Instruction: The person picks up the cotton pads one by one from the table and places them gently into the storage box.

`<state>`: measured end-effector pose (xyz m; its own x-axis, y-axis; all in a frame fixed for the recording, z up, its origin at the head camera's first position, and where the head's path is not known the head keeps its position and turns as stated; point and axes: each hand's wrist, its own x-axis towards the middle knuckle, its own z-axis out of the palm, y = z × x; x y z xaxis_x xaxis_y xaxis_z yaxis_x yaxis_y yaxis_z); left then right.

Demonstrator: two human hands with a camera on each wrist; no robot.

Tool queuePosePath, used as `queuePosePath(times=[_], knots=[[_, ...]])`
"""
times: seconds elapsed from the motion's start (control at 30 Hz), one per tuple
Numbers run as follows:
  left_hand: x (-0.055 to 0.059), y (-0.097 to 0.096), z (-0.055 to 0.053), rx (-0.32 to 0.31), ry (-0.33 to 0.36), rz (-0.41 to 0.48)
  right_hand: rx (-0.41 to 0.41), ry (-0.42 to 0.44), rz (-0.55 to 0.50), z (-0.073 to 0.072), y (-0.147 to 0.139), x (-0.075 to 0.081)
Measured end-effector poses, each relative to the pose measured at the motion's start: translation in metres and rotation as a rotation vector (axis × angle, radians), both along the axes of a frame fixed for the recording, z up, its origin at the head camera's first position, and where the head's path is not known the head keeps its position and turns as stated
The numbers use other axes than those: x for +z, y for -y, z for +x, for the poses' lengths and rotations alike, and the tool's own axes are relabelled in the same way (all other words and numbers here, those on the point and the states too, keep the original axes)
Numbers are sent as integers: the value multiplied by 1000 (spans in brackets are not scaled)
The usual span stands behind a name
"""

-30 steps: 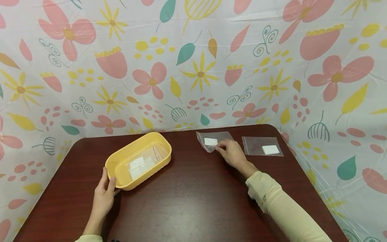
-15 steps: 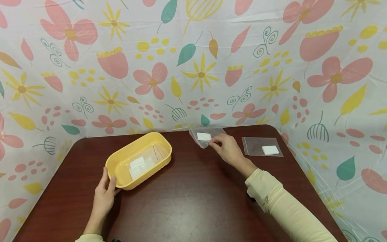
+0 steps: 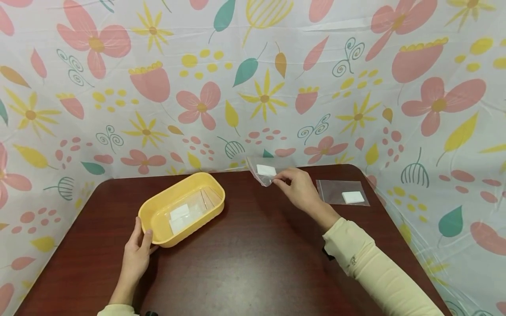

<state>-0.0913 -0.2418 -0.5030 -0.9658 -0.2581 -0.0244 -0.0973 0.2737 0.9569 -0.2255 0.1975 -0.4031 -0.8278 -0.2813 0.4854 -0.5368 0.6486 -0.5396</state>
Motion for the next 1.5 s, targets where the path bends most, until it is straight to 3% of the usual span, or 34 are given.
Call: queuePosePath(times=[0.3,0.9,1.13,1.5], knots=[[0,1,-2,8,-2,-11,35,-10,-26,3,2,7],[2,0,1,5,17,-10,25,-15,-1,2,4,-1],[4,0,0,7,21,-14,66,-22,-24,1,13,-4],[2,-2,-1,15,20,-30,88,34,-4,1,38,-5]])
